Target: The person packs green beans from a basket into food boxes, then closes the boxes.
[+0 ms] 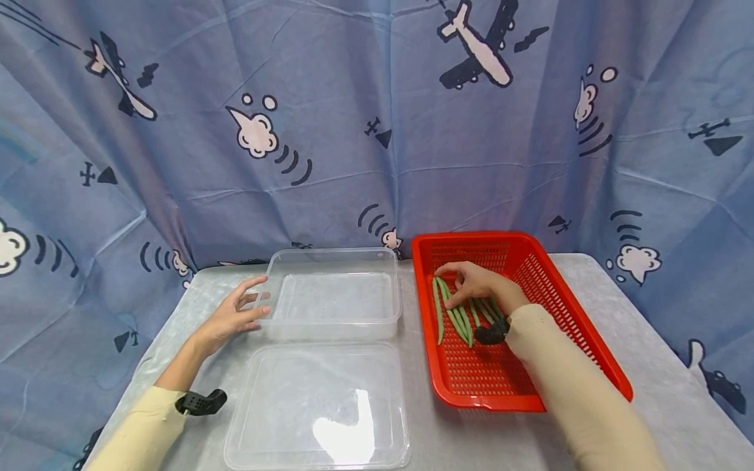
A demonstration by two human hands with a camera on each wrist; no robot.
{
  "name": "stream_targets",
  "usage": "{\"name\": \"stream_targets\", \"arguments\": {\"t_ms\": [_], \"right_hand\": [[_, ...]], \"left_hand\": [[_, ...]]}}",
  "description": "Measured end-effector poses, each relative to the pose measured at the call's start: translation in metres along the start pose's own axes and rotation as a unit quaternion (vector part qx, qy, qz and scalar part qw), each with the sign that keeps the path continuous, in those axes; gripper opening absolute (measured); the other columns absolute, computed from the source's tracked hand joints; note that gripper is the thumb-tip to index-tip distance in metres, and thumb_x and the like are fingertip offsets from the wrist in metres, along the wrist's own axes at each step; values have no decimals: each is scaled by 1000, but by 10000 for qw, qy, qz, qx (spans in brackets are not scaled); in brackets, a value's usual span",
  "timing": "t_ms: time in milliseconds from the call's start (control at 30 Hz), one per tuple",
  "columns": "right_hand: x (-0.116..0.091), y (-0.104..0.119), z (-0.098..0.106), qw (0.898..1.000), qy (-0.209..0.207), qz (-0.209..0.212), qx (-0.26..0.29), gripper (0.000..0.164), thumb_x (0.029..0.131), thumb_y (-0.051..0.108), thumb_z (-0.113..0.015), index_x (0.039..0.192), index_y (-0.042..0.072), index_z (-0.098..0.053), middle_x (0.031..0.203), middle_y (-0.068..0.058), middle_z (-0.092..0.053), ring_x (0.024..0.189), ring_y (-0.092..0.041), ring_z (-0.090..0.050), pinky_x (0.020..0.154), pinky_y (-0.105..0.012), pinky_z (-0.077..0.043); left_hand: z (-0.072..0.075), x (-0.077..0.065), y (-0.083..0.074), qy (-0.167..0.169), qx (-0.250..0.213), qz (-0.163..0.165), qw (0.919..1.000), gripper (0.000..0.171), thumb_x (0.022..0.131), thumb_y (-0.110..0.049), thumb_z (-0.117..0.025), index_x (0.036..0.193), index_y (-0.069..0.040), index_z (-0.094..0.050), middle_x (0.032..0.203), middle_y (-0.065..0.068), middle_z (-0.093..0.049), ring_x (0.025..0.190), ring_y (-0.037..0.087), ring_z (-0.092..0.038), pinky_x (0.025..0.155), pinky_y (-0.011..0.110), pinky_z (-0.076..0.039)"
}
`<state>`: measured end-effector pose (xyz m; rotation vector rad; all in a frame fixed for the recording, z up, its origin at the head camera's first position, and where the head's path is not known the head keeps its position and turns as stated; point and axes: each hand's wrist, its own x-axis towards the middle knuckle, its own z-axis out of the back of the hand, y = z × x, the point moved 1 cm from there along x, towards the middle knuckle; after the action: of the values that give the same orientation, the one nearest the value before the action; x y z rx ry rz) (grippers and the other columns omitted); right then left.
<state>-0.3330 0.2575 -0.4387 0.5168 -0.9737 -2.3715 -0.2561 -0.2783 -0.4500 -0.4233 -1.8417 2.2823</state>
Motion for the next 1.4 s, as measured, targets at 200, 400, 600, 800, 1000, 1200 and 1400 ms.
{"name": "stream_targets", "arguments": {"t_ms": [200, 400, 600, 800, 1000, 1200, 1400], "right_hand": [[-6, -1, 1, 9980, -277, 134, 555, 61, 80, -1, -86, 130, -6, -50, 73, -14, -51, 66, -21, -48, 61, -29, -41], [-9, -3, 2, 9955, -427, 203, 819, 57, 81, -3, -84, 124, -7, -48, 93, -30, -56, 85, -36, -54, 64, -31, -45], [-6, -3, 2, 9935, -460, 270, 1006, 54, 80, -8, -83, 119, -8, -47, 96, -30, -61, 92, -43, -58, 64, -30, -48], [-7, -3, 3, 9888, -456, 50, 1423, 51, 82, -9, -80, 119, -10, -45, 99, -30, -66, 87, -36, -63, 65, -33, -47], [-11, -12, 7, 9706, -275, -307, 2372, 51, 90, -8, -72, 130, -11, -39, 87, -23, -66, 70, -27, -55, 65, -38, -49], [-25, -11, 15, 9537, -700, -482, 2886, 60, 92, -3, -73, 141, -6, -38, 92, -17, -66, 89, -34, -67, 84, -51, -56], [-39, -5, 28, 9355, -1303, -254, 3275, 57, 96, -4, -67, 144, -2, -37, 101, -19, -67, 90, -32, -69, 88, -56, -51]], "left_hand": [[1, 0, 0, -13, 8, 10, 10000, 73, 101, -11, -65, 161, -18, -25, 158, 27, -26, 137, 46, -37, 99, 58, -44], [1, 1, 1, -42, 9, 42, 10000, 74, 100, -10, -66, 161, -17, -25, 158, 26, -27, 136, 45, -39, 98, 56, -46], [1, 1, 1, -47, 6, 51, 10000, 73, 99, -12, -68, 160, -22, -28, 158, 25, -28, 136, 44, -39, 98, 57, -45], [2, 0, 0, 34, 29, -116, 9999, 75, 99, -15, -69, 161, -20, -27, 158, 28, -27, 136, 46, -38, 98, 57, -45], [2, 1, 6, 98, -81, -148, 9998, 73, 101, -14, -66, 161, -20, -26, 158, 27, -26, 138, 47, -36, 99, 59, -44], [5, -1, 5, 267, -299, -225, 9989, 72, 101, -9, -64, 161, -20, -26, 158, 28, -22, 141, 49, -27, 101, 60, -42], [9, 3, 8, 327, -371, -340, 9982, 71, 100, -6, -64, 161, -17, -29, 159, 28, -20, 142, 47, -23, 100, 57, -43]]}}
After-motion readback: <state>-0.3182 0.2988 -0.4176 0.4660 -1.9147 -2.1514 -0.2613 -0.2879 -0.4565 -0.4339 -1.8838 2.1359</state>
